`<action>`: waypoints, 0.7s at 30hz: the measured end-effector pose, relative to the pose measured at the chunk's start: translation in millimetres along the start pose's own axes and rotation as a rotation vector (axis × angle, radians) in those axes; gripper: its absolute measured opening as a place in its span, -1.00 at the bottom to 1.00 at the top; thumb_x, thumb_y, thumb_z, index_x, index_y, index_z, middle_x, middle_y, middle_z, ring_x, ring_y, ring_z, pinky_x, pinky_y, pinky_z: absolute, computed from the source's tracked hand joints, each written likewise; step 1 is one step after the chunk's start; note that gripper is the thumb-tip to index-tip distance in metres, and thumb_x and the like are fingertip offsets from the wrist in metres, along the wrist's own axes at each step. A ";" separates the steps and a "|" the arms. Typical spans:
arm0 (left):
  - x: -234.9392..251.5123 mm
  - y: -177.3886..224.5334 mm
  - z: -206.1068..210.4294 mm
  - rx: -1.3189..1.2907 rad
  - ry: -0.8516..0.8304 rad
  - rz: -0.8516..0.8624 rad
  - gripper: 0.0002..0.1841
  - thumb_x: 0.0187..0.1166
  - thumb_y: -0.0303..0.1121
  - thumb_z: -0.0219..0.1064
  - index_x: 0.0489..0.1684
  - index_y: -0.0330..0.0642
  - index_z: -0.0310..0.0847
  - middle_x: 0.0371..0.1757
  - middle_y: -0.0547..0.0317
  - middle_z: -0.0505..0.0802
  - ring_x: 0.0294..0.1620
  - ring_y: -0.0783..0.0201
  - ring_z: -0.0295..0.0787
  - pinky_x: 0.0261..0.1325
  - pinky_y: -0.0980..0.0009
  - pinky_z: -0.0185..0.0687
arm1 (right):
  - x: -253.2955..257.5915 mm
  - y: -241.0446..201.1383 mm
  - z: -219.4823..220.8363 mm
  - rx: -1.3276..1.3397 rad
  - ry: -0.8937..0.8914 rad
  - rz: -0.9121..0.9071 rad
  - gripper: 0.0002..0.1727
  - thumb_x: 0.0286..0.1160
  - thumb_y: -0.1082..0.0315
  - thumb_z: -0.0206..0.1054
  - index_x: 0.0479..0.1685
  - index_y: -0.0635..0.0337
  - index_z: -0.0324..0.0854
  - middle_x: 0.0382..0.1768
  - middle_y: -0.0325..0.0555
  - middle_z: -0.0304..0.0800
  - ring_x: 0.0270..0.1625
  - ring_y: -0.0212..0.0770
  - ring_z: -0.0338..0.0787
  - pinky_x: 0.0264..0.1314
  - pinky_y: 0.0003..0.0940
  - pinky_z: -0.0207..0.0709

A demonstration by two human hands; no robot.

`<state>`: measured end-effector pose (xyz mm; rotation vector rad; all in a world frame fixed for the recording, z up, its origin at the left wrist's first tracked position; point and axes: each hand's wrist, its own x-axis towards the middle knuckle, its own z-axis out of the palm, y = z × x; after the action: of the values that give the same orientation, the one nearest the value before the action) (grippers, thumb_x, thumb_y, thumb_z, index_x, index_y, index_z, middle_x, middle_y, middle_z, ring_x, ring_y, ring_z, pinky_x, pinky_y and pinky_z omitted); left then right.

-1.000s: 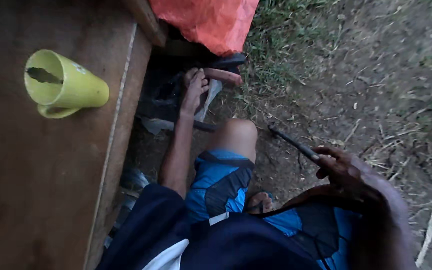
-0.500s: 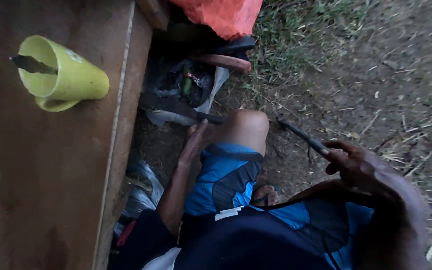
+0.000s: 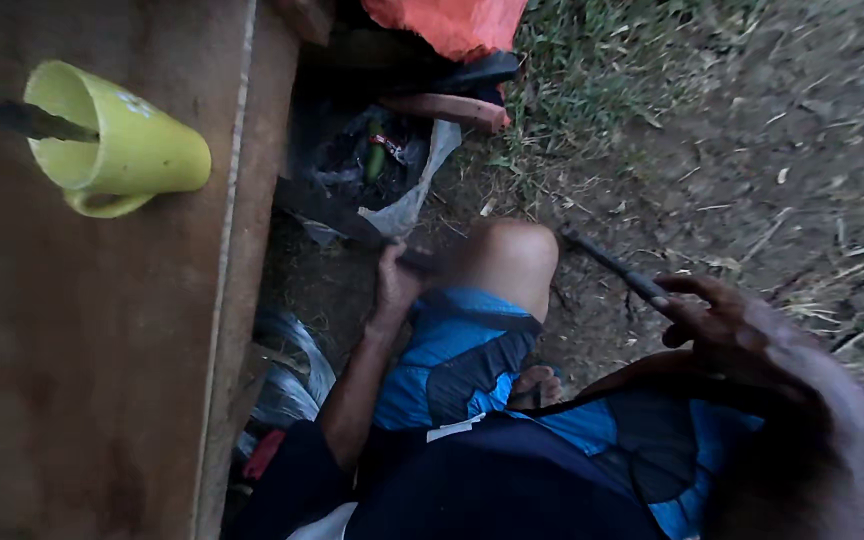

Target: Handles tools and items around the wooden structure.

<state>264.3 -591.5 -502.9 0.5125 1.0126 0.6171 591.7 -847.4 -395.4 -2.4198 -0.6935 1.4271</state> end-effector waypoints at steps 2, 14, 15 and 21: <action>2.2 -3.8 4.3 -0.007 0.168 0.038 -0.75 0.67 -0.06 0.29 0.10 0.06 0.54 -0.32 0.22 0.74 -0.29 0.20 0.76 -0.09 0.09 0.78 | -1.0 -0.3 -0.9 -0.005 -0.005 0.000 -0.54 0.76 -0.05 0.16 0.54 -0.17 0.49 -0.30 -0.01 0.81 -0.48 -0.05 0.78 -0.40 0.07 0.71; -16.6 -33.7 -79.3 0.260 0.557 0.301 -0.70 0.73 -0.31 0.28 0.27 -0.11 0.31 -0.49 0.13 0.57 -0.63 0.19 0.62 -0.49 0.21 0.76 | -1.9 9.8 2.8 0.018 -0.016 0.022 -0.55 0.78 -0.02 0.16 0.56 -0.19 0.47 -0.36 -0.05 0.79 -0.53 -0.10 0.74 -0.46 -0.02 0.67; -13.6 -36.7 -85.7 0.289 0.581 0.303 -0.68 0.73 -0.34 0.27 0.31 -0.16 0.29 -0.49 0.10 0.58 -0.64 0.18 0.63 -0.51 0.22 0.76 | -1.4 9.9 2.3 0.020 -0.012 0.023 -0.55 0.78 -0.03 0.16 0.56 -0.19 0.47 -0.35 -0.06 0.79 -0.53 -0.10 0.74 -0.45 -0.03 0.67; 9.2 -51.3 -137.7 0.434 0.685 0.278 -0.56 0.71 -0.33 0.33 0.44 -0.28 0.32 -0.39 -0.02 0.68 -0.60 0.17 0.69 -0.47 0.24 0.78 | -2.1 9.2 3.7 0.012 -0.005 0.034 -0.54 0.78 -0.03 0.18 0.56 -0.17 0.47 -0.32 -0.04 0.79 -0.49 -0.09 0.75 -0.41 -0.01 0.68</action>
<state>157.1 -607.1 -602.7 0.8622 1.7624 0.8518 590.2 -856.4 -399.6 -2.4308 -0.6458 1.4464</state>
